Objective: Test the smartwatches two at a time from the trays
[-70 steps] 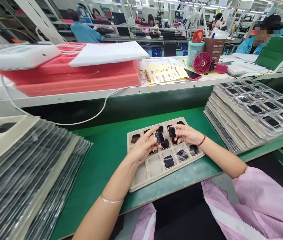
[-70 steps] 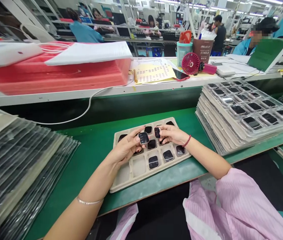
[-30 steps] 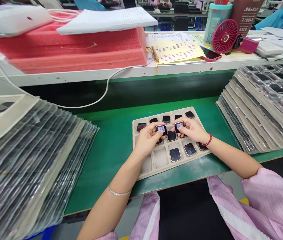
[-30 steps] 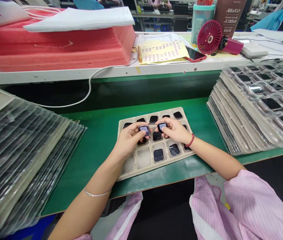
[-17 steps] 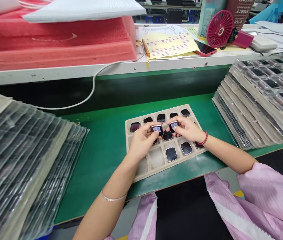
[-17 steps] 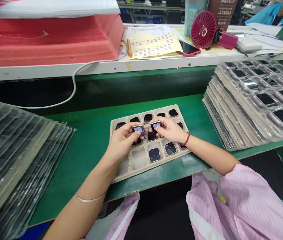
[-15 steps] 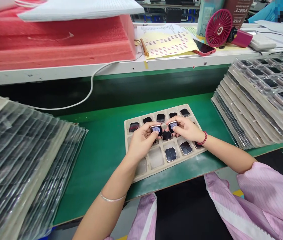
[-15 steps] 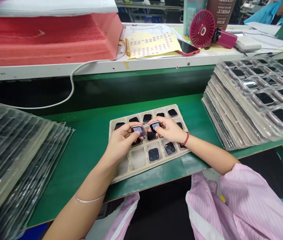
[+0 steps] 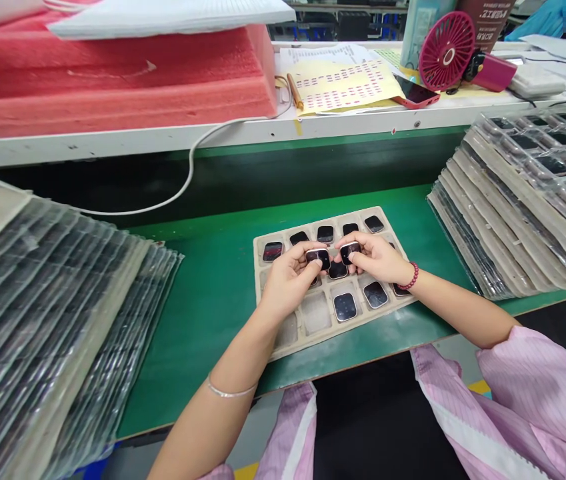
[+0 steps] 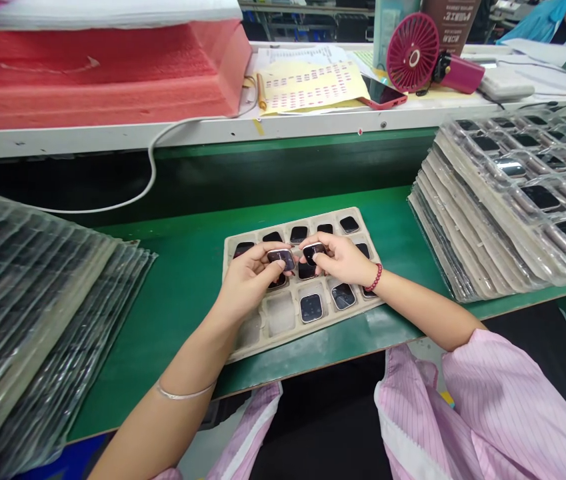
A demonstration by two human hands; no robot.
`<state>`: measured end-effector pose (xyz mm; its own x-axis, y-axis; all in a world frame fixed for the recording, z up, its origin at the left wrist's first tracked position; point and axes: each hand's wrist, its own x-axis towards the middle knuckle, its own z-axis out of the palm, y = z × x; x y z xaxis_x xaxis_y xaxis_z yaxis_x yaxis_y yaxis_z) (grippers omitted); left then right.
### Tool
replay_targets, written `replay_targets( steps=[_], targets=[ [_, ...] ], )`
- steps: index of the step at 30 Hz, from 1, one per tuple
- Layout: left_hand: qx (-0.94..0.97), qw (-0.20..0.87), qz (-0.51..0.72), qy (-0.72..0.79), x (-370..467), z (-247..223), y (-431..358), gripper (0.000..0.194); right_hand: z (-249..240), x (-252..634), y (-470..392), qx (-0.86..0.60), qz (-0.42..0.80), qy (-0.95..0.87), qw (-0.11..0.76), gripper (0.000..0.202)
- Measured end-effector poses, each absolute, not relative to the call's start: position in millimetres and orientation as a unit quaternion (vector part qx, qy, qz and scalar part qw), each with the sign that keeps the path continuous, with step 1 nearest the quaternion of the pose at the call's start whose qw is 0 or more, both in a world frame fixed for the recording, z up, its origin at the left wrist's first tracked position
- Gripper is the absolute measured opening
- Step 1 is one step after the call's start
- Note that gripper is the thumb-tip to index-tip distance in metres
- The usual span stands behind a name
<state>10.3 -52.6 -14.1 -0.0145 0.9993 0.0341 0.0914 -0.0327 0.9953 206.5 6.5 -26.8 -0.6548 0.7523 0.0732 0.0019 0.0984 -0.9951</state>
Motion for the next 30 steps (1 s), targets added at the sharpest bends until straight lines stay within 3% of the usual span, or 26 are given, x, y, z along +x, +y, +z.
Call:
replay_targets(
  steps=[8,13,17,21,24,30],
  targets=[
    [0.527,0.468,0.496,0.507,9,-22,-51,0.033,-30,206,6,-0.266,0.575,-0.700,0.331,0.025],
    [0.511,0.465,0.503,0.519,10,-24,-50,0.047,-29,206,5,-0.256,0.565,-0.714,0.325,0.045],
    [0.511,0.480,0.485,0.523,9,-22,-50,0.033,-29,207,5,-0.283,0.593,-0.689,0.305,0.033],
    [0.514,0.483,0.493,0.509,10,-23,-50,0.041,-29,206,6,-0.295,0.538,-0.709,0.348,0.021],
    [0.508,0.486,0.498,0.508,10,-23,-49,0.045,-29,205,6,-0.274,0.535,-0.722,0.342,0.029],
    [0.508,0.469,0.498,0.524,9,-26,-47,0.033,-34,208,10,-0.254,0.593,-0.708,0.287,0.045]
  ],
)
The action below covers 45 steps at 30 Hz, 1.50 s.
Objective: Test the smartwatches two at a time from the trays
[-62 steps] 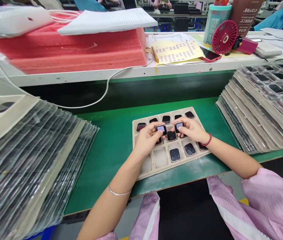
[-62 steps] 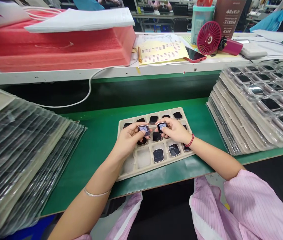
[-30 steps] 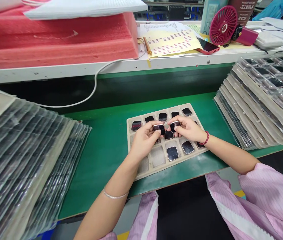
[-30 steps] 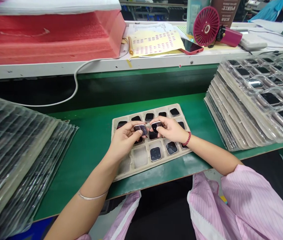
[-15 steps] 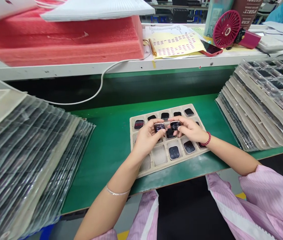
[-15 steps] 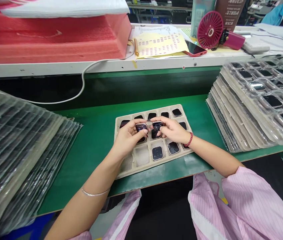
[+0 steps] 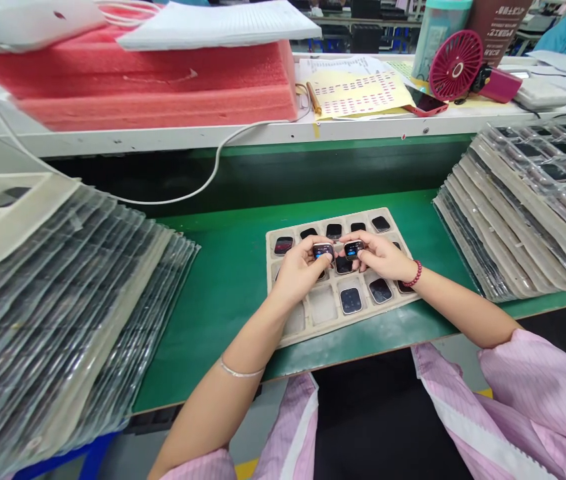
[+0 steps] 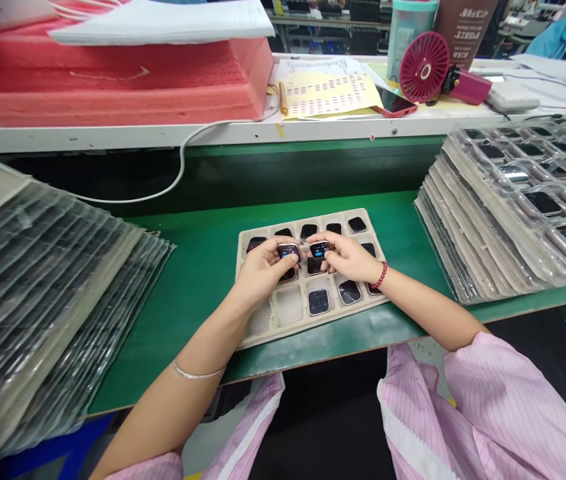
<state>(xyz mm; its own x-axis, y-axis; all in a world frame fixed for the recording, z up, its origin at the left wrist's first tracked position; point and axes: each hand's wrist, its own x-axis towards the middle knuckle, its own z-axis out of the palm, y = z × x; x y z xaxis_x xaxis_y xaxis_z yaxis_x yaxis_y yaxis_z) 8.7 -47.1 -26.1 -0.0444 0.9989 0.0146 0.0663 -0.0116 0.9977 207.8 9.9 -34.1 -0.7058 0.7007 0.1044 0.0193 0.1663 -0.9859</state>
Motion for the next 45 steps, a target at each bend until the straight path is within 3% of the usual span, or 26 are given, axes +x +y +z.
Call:
replay_targets(
  steps=[4,8,11,15,18,20,26,31,37,45],
  targets=[
    [0.512,0.480,0.510,0.498,9,-27,-46,0.056,-35,209,12,-0.251,0.595,-0.702,0.299,0.057],
    [0.517,0.481,0.499,0.502,8,-27,-44,0.038,-33,210,14,-0.274,0.608,-0.682,0.301,0.030],
    [0.513,0.479,0.500,0.508,7,-28,-41,0.045,-34,208,17,-0.281,0.616,-0.667,0.311,0.027],
    [0.526,0.468,0.510,0.494,7,-30,-37,0.064,-37,207,19,-0.288,0.594,-0.673,0.333,0.046],
    [0.527,0.481,0.501,0.489,7,-29,-37,0.045,-37,207,22,-0.291,0.600,-0.670,0.326,0.033],
    [0.519,0.489,0.500,0.490,8,-28,-38,0.043,-37,208,22,-0.292,0.609,-0.663,0.322,0.026],
    [0.530,0.485,0.501,0.483,10,-24,-44,0.051,-40,209,21,-0.276,0.587,-0.682,0.339,0.048],
    [0.545,0.479,0.491,0.482,10,-20,-49,0.051,-38,209,18,-0.275,0.586,-0.688,0.327,0.054],
    [0.540,0.472,0.488,0.497,10,-18,-50,0.035,-32,211,14,-0.283,0.609,-0.670,0.316,0.027],
    [0.551,0.458,0.486,0.501,11,-16,-51,0.030,-35,209,11,-0.282,0.612,-0.669,0.314,0.022]
  ],
)
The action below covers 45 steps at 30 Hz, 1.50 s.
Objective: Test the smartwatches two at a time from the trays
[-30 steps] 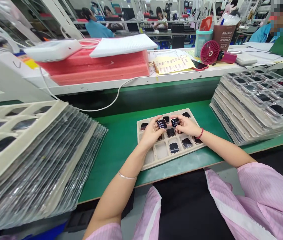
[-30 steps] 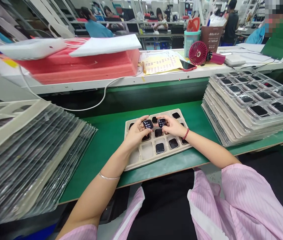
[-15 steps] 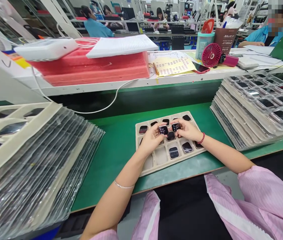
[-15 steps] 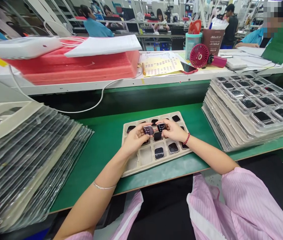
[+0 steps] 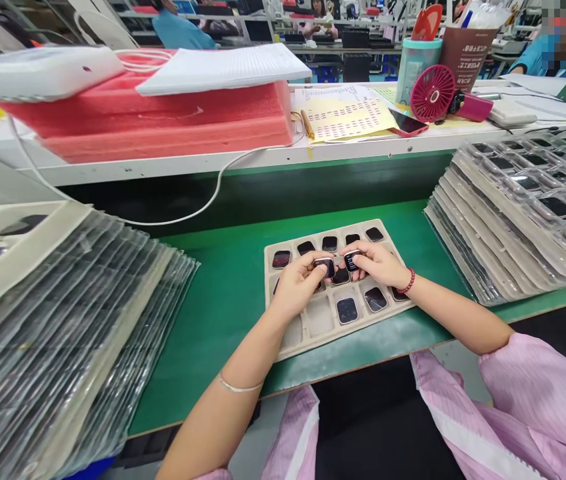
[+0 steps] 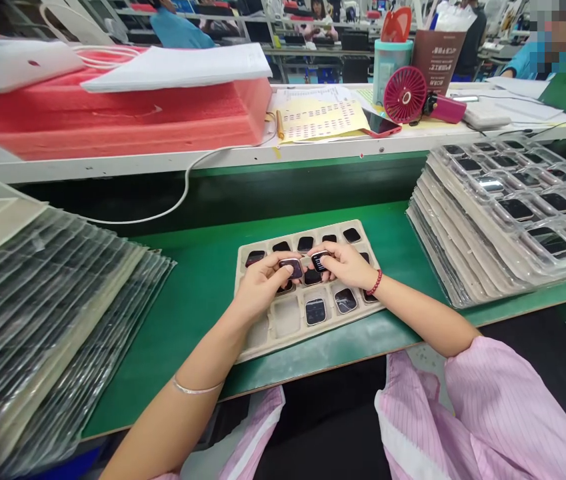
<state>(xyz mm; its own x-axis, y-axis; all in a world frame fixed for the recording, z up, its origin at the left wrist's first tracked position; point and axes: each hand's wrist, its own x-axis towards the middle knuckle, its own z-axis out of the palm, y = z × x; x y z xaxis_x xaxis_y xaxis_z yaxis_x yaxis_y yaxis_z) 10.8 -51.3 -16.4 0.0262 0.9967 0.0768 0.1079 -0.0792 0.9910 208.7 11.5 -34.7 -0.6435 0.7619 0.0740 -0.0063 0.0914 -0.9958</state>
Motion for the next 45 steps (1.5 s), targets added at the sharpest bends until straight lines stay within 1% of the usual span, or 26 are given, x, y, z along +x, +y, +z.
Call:
replay_targets(
  steps=[9,18,27,29,32,34,36,39,43,45],
  targets=[
    [0.547,0.457,0.482,0.510,10.0,-18.4,-51.3,0.032,-35.6,208.3,9.5,-0.276,0.610,-0.670,0.320,0.023],
    [0.544,0.453,0.488,0.511,9.9,-19.4,-52.6,0.029,-31.2,208.4,6.7,-0.281,0.596,-0.680,0.322,0.022],
    [0.539,0.467,0.487,0.504,10.1,-21.7,-53.7,0.030,-30.6,209.0,5.5,-0.288,0.572,-0.700,0.315,0.025],
    [0.538,0.468,0.491,0.501,9.5,-22.7,-53.4,0.030,-30.4,208.8,5.3,-0.283,0.569,-0.703,0.319,0.028],
    [0.533,0.457,0.504,0.503,7.7,-24.9,-52.2,0.033,-30.3,208.4,5.2,-0.267,0.576,-0.698,0.331,0.040],
    [0.529,0.455,0.502,0.511,6.4,-25.8,-51.4,0.033,-30.8,208.1,5.4,-0.256,0.583,-0.697,0.328,0.045],
    [0.528,0.457,0.497,0.515,5.7,-26.0,-51.0,0.032,-31.8,208.0,5.5,-0.246,0.586,-0.702,0.323,0.045],
    [0.528,0.456,0.500,0.512,5.6,-25.0,-51.2,0.039,-33.0,207.9,5.4,-0.232,0.580,-0.707,0.332,0.048],
    [0.525,0.470,0.500,0.503,6.6,-22.6,-52.7,0.035,-33.1,208.2,5.1,-0.243,0.586,-0.704,0.319,0.042],
    [0.525,0.473,0.500,0.501,7.5,-21.0,-53.7,0.039,-32.5,208.3,5.2,-0.246,0.588,-0.703,0.316,0.045]
  ],
)
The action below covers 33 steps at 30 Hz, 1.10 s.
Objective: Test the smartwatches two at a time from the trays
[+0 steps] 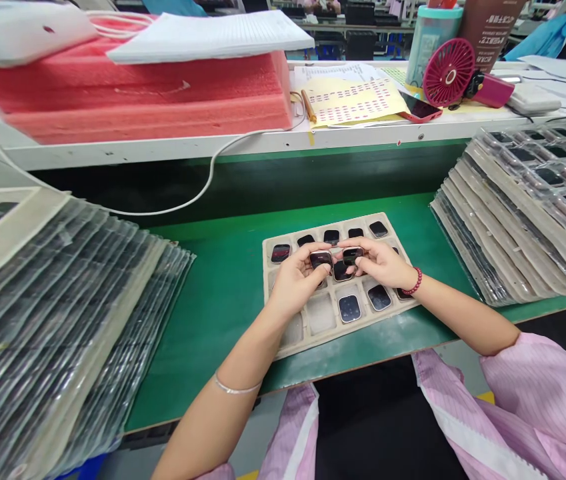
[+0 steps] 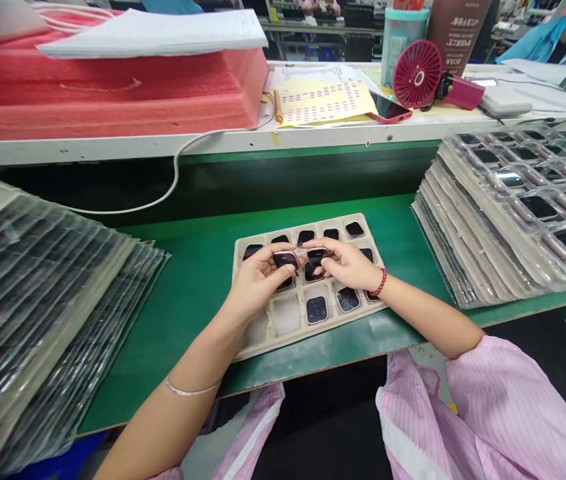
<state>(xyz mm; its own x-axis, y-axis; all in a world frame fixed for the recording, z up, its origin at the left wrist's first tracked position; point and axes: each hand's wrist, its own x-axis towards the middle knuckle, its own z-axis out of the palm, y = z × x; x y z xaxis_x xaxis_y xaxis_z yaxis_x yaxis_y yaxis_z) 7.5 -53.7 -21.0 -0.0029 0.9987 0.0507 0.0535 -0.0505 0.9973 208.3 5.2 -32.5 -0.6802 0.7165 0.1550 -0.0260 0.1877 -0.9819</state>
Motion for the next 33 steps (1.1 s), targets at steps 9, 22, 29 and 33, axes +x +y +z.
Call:
replay_targets(
  steps=[9,22,29,33],
  targets=[
    [0.524,0.476,0.496,0.503,8.3,-21.3,-53.9,0.044,-33.4,208.8,5.6,-0.247,0.575,-0.711,0.320,0.044],
    [0.534,0.471,0.497,0.496,7.0,-23.3,-52.5,0.050,-32.5,208.0,4.7,-0.241,0.560,-0.720,0.332,0.043],
    [0.524,0.482,0.491,0.502,6.6,-22.6,-52.1,0.059,-32.8,208.1,4.4,-0.231,0.540,-0.739,0.331,0.046],
    [0.511,0.490,0.492,0.508,6.5,-18.9,-51.7,0.048,-31.1,207.9,4.8,-0.230,0.566,-0.722,0.325,0.042]
  ],
)
